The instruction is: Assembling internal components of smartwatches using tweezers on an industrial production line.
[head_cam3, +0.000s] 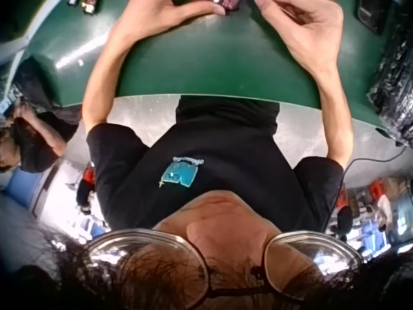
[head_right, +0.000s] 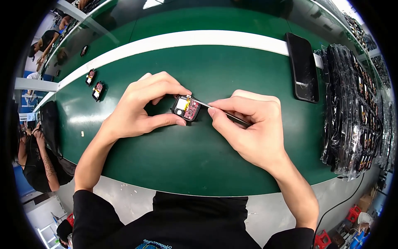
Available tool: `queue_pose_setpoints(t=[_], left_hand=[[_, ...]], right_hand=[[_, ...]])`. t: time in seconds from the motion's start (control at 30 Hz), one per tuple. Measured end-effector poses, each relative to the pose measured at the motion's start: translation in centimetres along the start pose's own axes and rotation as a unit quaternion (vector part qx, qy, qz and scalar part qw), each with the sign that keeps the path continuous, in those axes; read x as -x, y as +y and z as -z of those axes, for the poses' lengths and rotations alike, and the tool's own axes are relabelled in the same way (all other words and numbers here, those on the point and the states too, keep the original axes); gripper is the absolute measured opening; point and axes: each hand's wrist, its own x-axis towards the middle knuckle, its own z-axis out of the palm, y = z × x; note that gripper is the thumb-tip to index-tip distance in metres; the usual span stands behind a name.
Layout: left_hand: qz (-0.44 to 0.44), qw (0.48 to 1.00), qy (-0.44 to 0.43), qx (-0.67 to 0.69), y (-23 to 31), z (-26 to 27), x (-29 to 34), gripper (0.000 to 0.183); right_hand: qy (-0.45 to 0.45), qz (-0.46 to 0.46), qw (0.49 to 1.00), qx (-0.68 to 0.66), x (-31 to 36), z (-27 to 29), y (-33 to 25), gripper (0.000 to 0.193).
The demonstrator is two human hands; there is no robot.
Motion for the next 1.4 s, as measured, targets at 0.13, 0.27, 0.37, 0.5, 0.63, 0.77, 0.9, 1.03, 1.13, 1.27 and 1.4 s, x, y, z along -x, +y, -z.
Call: queue_pose_setpoints(t=[0.13, 0.27, 0.37, 0.5, 0.63, 0.77, 0.9, 1.03, 1.13, 1.27, 1.4], left_hand=[[-0.032, 0.999, 0.01, 0.009, -0.5, -0.1, 0.0, 0.057], [-0.028, 1.0, 0.006, 0.008, -0.8, -0.1, 0.0, 0.059], [-0.026, 1.0, 0.004, 0.008, -0.8, -0.2, -0.1, 0.057], [-0.034, 0.999, 0.005, 0.007, -0.8, -0.1, -0.2, 0.056], [-0.033, 0.999, 0.005, 0.004, -0.8, -0.1, -0.1, 0.058], [-0.009, 1.0, 0.011, 0.006, -0.5, -0.2, -0.2, 0.058], [-0.02, 1.0, 0.01, -0.001, -0.5, -0.1, -0.2, 0.053], [-0.026, 0.999, 0.018, 0.002, -0.6, -0.3, -0.3, 0.052], [-0.026, 1.0, 0.018, -0.004, -0.5, -0.3, -0.4, 0.051], [-0.025, 1.0, 0.015, -0.008, -0.4, -0.1, -0.3, 0.051], [-0.002, 0.998, -0.028, 0.05, -1.1, 0.6, -0.5, 0.054]], right_hand=[[-0.015, 0.047, 0.996, 0.069, -0.2, -0.3, -0.6, 0.011], [-0.017, 0.081, 0.991, 0.109, -0.4, -0.6, -0.6, 0.009], [-0.009, 0.09, 0.989, 0.122, -0.4, -0.8, -0.5, 0.008], [-0.007, 0.098, 0.986, 0.135, -0.4, -0.9, -0.5, 0.008], [-0.002, 0.102, 0.985, 0.139, -0.3, -1.0, -0.4, 0.009], [0.028, 0.135, 0.977, 0.161, 0.0, -1.0, 0.1, 0.014], [0.032, 0.186, 0.962, 0.198, -0.2, -1.2, 0.0, 0.023], [0.036, 0.213, 0.951, 0.222, -0.1, -1.3, 0.1, 0.026], [0.038, 0.218, 0.949, 0.224, -0.1, -1.4, 0.1, 0.026], [0.039, 0.228, 0.948, 0.218, -0.2, -1.7, 0.3, 0.025], [0.031, 0.205, 0.962, 0.181, -0.1, -1.2, 0.2, 0.021]])
